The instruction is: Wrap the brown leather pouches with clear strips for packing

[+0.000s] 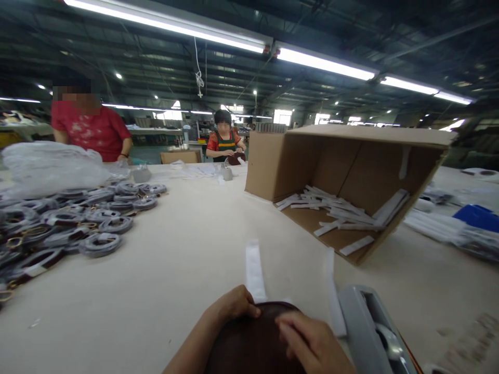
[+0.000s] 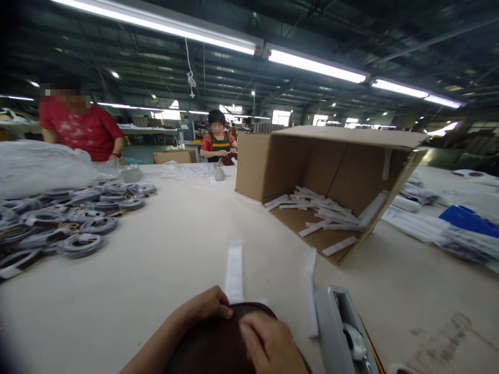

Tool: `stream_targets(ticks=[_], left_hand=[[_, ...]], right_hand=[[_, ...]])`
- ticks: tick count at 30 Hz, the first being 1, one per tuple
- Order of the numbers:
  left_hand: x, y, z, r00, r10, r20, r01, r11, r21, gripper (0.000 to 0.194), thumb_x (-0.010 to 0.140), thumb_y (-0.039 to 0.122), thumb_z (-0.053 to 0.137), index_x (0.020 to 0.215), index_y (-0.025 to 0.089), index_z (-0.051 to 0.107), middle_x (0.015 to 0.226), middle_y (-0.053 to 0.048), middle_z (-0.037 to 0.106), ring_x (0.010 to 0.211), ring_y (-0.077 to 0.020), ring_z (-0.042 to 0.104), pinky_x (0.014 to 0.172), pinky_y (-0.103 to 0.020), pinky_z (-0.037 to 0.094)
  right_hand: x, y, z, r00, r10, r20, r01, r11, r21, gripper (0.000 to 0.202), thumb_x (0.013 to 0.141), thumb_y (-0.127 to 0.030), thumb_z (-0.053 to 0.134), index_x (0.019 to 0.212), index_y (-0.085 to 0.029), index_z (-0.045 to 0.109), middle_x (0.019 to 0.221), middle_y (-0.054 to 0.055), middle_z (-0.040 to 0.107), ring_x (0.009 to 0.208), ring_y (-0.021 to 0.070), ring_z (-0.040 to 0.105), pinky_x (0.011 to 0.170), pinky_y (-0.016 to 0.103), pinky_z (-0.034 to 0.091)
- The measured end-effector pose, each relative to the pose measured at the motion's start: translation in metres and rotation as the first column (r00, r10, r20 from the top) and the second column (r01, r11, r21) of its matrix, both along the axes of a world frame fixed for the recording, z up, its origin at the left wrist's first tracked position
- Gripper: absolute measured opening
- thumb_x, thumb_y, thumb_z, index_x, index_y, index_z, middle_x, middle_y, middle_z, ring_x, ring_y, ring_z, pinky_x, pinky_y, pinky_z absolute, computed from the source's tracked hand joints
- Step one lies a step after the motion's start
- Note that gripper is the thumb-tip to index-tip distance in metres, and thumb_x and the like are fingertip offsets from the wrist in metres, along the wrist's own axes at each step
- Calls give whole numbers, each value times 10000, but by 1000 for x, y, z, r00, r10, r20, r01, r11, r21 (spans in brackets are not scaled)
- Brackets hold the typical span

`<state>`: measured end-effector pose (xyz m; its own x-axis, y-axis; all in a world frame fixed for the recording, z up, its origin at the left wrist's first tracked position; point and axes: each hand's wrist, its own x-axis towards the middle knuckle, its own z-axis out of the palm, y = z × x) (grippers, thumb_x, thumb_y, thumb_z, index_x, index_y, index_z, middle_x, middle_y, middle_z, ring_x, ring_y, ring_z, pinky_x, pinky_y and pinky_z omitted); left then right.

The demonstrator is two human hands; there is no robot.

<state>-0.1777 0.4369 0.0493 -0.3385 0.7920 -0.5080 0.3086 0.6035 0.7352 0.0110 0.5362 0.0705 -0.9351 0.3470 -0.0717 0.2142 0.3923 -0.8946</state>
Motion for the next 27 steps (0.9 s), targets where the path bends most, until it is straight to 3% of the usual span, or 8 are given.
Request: stream_targets(ticks=[1,2,5,8,11,17,22,27], left_hand=[[0,0,0,1000,7,-2,-7,1000,1,206,530,325,586,584,138,652,477,36,437,527,-113,366,520,-260,257],[1,0,0,1000,14,-6,-14,1000,-1,188,528,313,590,571,138,645,467,40,423,519,-109,353,521,-261,254],[2,1,1,999,41,-5,-41,999,-16,158,529,274,601,590,139,657,469,40,440,511,-113,371,526,-263,273],[3,2,-2,997,73,10,-73,997,-20,151,536,230,604,631,143,682,507,31,497,518,-120,407,528,-262,300],[4,3,-6,994,99,39,-99,995,-2,146,531,185,607,648,157,691,536,36,529,532,-121,430,535,-254,324],[4,5,-9,990,141,31,-141,990,-10,106,498,179,649,598,155,671,520,35,509,534,-129,422,541,-269,317],[4,4,-6,991,132,22,-132,991,-20,86,508,190,648,585,154,653,491,42,456,513,-121,405,516,-268,285],[4,3,-5,993,112,24,-112,994,-11,61,513,200,632,544,153,606,474,46,439,485,-109,372,510,-269,272]], right_hand=[[-25,12,3,1000,-2,-13,3,995,98,190,922,-323,480,953,-237,647,950,41,628,910,194,564,858,302,414],[-51,22,4,999,9,42,-24,936,351,224,923,-265,440,1030,-221,632,997,50,622,943,195,562,862,300,410],[-116,43,-5,993,-39,114,-27,853,522,268,877,-182,495,1119,-142,604,1107,131,577,1062,252,509,894,341,386],[-151,51,-27,984,-102,146,-9,793,610,225,820,-182,611,1042,-159,639,1125,146,556,1086,309,471,873,398,376],[-161,52,-48,981,-130,144,1,743,669,50,820,-204,638,847,-192,678,1026,102,592,1030,289,495,831,380,362],[-162,52,-58,993,-116,40,57,728,684,162,825,-156,633,670,-194,657,844,18,624,910,182,535,799,301,322],[-160,50,-52,984,-151,-98,179,765,619,161,751,-89,681,640,-178,606,793,13,595,866,183,526,771,290,324],[-151,48,-42,972,-127,-199,208,859,468,190,718,-93,680,628,-191,545,807,3,544,841,178,515,773,275,349]])
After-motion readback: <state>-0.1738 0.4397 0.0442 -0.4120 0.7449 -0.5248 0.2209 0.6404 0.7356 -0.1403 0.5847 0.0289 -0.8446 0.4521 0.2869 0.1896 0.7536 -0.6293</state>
